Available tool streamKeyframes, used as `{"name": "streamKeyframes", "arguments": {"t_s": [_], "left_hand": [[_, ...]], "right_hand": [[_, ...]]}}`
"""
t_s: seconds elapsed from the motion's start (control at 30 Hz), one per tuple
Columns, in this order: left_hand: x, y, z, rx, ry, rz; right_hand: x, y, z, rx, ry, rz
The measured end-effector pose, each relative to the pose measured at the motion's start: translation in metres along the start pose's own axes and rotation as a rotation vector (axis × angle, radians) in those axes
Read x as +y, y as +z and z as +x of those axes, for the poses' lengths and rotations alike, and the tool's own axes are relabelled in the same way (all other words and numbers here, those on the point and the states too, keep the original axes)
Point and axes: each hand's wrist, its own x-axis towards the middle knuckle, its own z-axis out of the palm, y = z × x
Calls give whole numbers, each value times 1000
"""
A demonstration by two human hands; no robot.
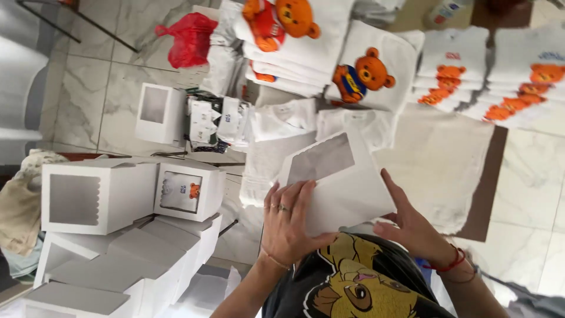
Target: Folding baby clothes and placing them into white gift boxes
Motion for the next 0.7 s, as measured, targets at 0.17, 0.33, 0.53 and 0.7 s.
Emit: {"name": "streamKeyframes", "arguments": {"t_s": [0.17, 0.33, 0.53, 0.7], "left_hand": [[59, 75, 10, 30, 13, -99], [91, 107, 16, -146, -56, -147], [109, 132, 20, -255, -28, -103], [108, 153, 11, -275, -49, -117]], "right_hand": [[49, -25, -34, 390, -105, 194], [102, -46, -35, 471, -158, 242], [129, -54, -32, 523, -307, 531], [167, -64, -21, 582, -287, 349]]}}
